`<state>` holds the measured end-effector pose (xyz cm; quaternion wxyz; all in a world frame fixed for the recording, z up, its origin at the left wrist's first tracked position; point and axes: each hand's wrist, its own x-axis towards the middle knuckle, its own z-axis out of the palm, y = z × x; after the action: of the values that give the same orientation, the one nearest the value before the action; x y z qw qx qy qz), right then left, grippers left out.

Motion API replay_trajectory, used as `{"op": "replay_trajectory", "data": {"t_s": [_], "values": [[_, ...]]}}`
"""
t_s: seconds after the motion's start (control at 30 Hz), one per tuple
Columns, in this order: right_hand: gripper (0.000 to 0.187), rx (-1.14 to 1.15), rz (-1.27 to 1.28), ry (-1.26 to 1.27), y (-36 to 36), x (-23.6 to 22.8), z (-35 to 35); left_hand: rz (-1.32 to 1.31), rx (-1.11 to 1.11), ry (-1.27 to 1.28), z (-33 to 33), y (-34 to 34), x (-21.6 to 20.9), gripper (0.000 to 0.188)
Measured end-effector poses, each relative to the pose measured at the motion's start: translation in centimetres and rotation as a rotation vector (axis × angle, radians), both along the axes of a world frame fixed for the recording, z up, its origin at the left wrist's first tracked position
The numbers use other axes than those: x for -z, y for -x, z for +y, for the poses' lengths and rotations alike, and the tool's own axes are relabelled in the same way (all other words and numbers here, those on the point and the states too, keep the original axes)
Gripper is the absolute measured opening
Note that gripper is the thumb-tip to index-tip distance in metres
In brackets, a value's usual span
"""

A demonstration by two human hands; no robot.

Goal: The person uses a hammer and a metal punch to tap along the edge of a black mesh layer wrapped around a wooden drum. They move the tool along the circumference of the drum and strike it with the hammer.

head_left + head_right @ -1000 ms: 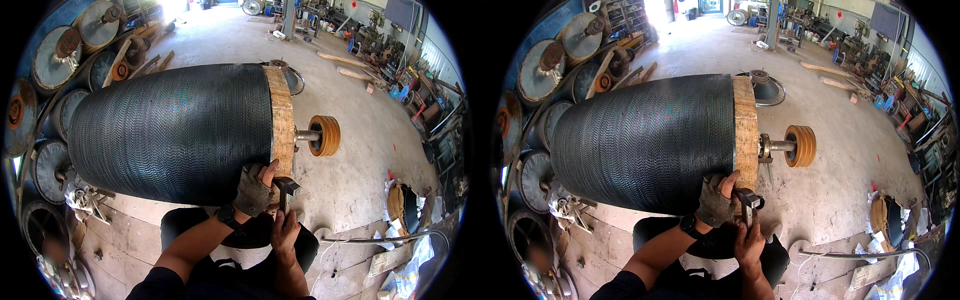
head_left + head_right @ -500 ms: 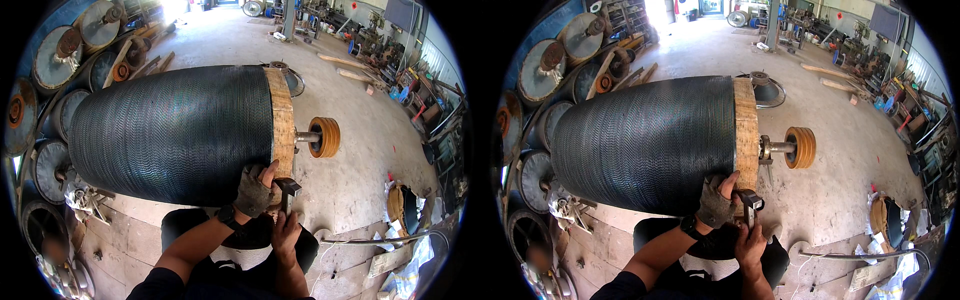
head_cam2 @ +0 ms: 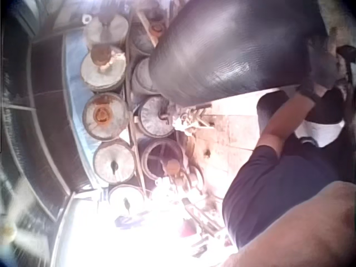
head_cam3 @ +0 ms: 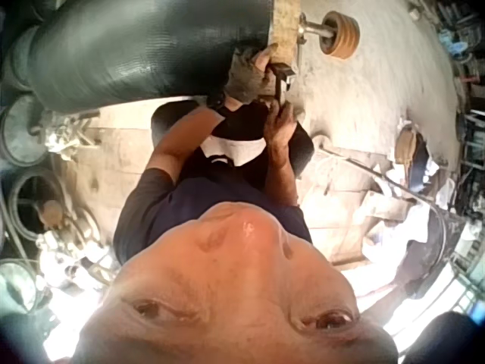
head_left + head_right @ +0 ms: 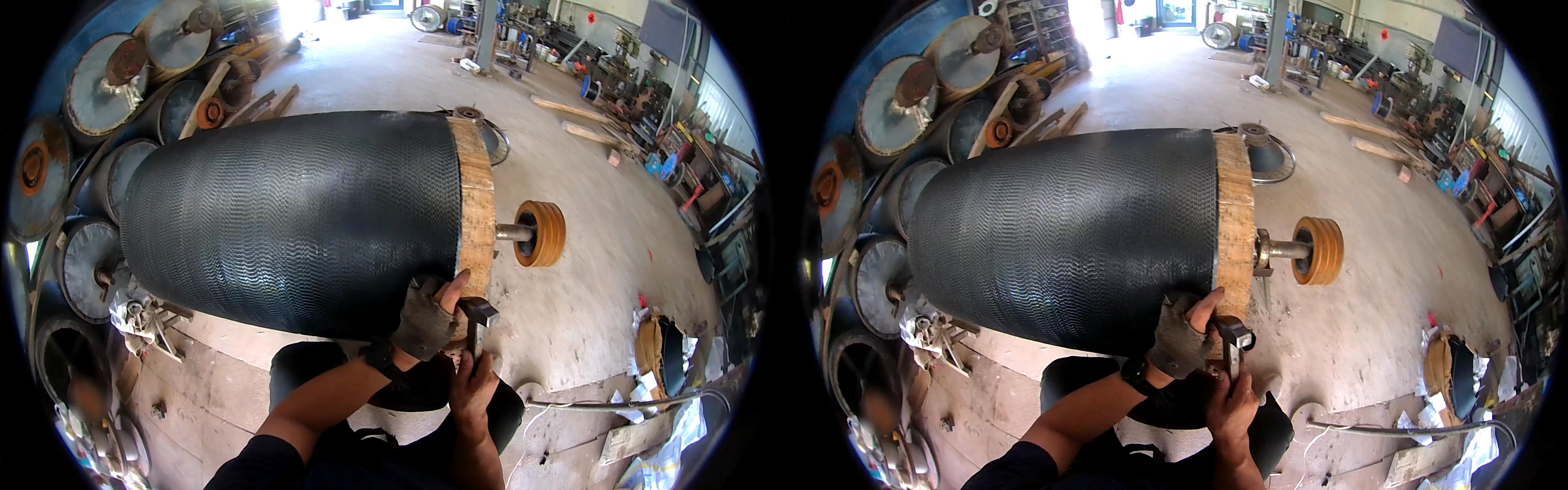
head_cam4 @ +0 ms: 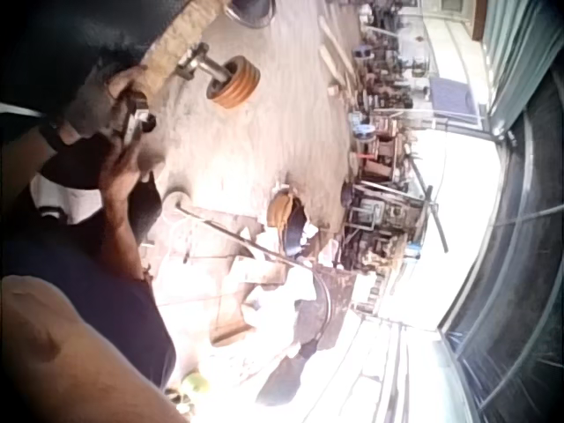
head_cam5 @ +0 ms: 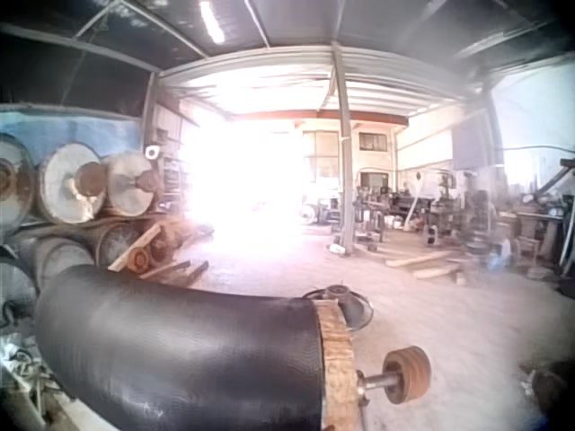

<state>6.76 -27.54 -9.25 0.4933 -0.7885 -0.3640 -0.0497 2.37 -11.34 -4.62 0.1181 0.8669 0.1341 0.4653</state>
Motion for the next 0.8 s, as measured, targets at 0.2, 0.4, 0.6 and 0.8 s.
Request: {"op": "replay_trajectory", "data": {"t_s": [0.2,0.4,0.6,0.8], "values": [[0.026,0.019,-0.025,0.066,-0.5,0.0,-0.2,0.002,0.004,0.017,0.0,-0.2,-0.1,0.069],[0.023,0.045,-0.033,0.191,-0.3,-1.7,-0.8,-0.014,-0.008,0.011,0.0,-0.2,0.1,0.067],[0.024,0.059,-0.029,0.189,-0.9,-1.9,-2.0,0.015,-0.046,0.061,-0.3,-0.5,0.4,0.067],[0.024,0.017,-0.084,0.347,-1.4,-3.1,-1.1,0.022,-0.030,0.076,-0.4,-0.1,-0.1,0.067]]}}
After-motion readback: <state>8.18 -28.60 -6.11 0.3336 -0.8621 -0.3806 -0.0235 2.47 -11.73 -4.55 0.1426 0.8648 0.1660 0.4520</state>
